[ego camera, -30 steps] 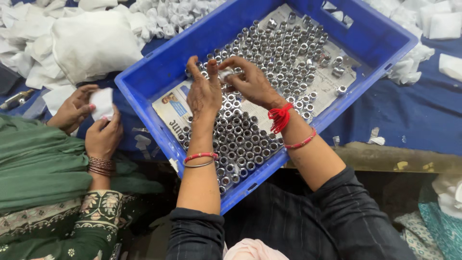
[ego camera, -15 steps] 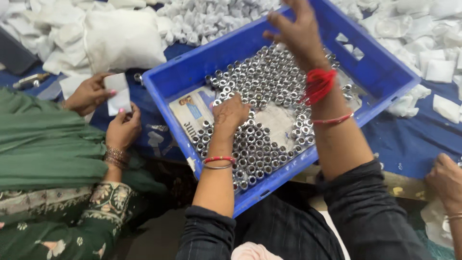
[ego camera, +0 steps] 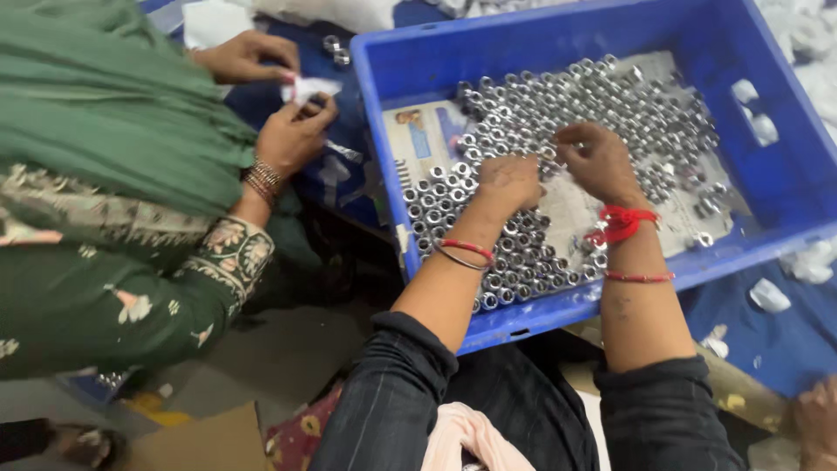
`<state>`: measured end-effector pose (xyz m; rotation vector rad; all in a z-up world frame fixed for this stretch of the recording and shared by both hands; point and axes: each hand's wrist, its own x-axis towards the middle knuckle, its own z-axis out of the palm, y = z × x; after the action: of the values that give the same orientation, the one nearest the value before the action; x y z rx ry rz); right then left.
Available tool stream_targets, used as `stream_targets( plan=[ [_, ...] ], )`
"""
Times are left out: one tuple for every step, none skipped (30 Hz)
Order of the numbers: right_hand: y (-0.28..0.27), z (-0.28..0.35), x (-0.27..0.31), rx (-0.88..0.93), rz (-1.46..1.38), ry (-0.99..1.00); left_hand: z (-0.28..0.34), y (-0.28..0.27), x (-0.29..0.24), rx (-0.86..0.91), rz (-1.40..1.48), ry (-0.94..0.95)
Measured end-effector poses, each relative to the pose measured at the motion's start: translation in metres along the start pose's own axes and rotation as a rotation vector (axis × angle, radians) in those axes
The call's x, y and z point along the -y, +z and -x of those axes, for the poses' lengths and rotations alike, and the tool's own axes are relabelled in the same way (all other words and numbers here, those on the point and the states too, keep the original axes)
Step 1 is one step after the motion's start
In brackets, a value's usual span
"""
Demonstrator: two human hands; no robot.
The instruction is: The person picks up metal couplers from a blue plastic bin, wraps them individually in small pieces of white fabric or padding, and places them aside while sitting on the floor.
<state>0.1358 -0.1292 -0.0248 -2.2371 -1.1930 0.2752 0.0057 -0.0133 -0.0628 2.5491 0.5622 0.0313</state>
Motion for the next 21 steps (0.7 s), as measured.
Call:
stream_targets(
  plan=[
    [0.002,-0.002,-0.005,-0.018,-0.022,-0.019,0.0,-0.004,0.001,-0.046,0.008,0.005],
    [0.002,-0.005,-0.01,0.069,0.053,0.023,-0.001,-0.008,-0.002,-0.03,-0.002,-0.027],
    [0.004,-0.007,-0.014,0.161,0.128,0.063,0.0,-0.008,-0.006,-0.01,-0.011,-0.065],
    [0.006,-0.008,-0.018,0.251,0.205,0.102,0.0,-0.008,-0.008,0.011,-0.018,-0.104],
    [0.006,-0.01,-0.02,0.289,0.214,0.097,0.0,-0.009,-0.009,0.039,-0.037,-0.109],
    [0.005,-0.011,-0.021,0.327,0.224,0.092,-0.001,-0.008,-0.01,0.067,-0.055,-0.114],
    [0.008,-0.01,-0.019,0.365,0.234,0.093,-0.001,-0.006,-0.011,0.1,-0.071,-0.114],
    [0.01,-0.01,-0.017,0.369,0.237,0.121,-0.002,-0.004,-0.011,0.08,-0.061,-0.121],
    [0.006,-0.008,-0.015,0.369,0.239,0.154,-0.003,-0.002,-0.011,0.062,-0.053,-0.121],
    [0.005,-0.009,-0.012,0.367,0.242,0.187,-0.004,-0.002,-0.009,0.044,-0.045,-0.12],
    [0.005,-0.009,-0.01,0.355,0.262,0.184,-0.005,-0.001,-0.009,0.06,-0.049,-0.123],
    [0.005,-0.01,-0.008,0.343,0.282,0.181,-0.006,-0.001,-0.009,0.075,-0.052,-0.127],
    [0.003,-0.009,-0.007,0.328,0.302,0.183,-0.006,-0.001,-0.01,0.093,-0.057,-0.125],
    [0.003,-0.01,-0.006,0.288,0.29,0.185,-0.006,-0.003,-0.01,0.087,-0.065,-0.123],
    [0.005,-0.01,-0.006,0.251,0.279,0.188,-0.005,-0.004,-0.009,0.083,-0.07,-0.121],
    [0.006,-0.009,-0.006,0.214,0.268,0.192,-0.003,-0.004,-0.01,0.079,-0.076,-0.12],
    [0.005,-0.008,-0.006,0.21,0.254,0.196,-0.002,-0.007,-0.011,0.097,-0.076,-0.119],
    [0.004,-0.006,-0.006,0.207,0.24,0.201,-0.001,-0.01,-0.013,0.115,-0.076,-0.117],
    [0.005,-0.006,-0.005,0.204,0.227,0.2,0.001,-0.013,-0.013,0.129,-0.077,-0.12],
    [0.005,-0.007,-0.004,0.24,0.24,0.192,0.003,-0.015,-0.013,0.132,-0.081,-0.121],
    [0.006,-0.007,-0.004,0.276,0.255,0.184,0.004,-0.017,-0.015,0.135,-0.082,-0.123]
  ],
)
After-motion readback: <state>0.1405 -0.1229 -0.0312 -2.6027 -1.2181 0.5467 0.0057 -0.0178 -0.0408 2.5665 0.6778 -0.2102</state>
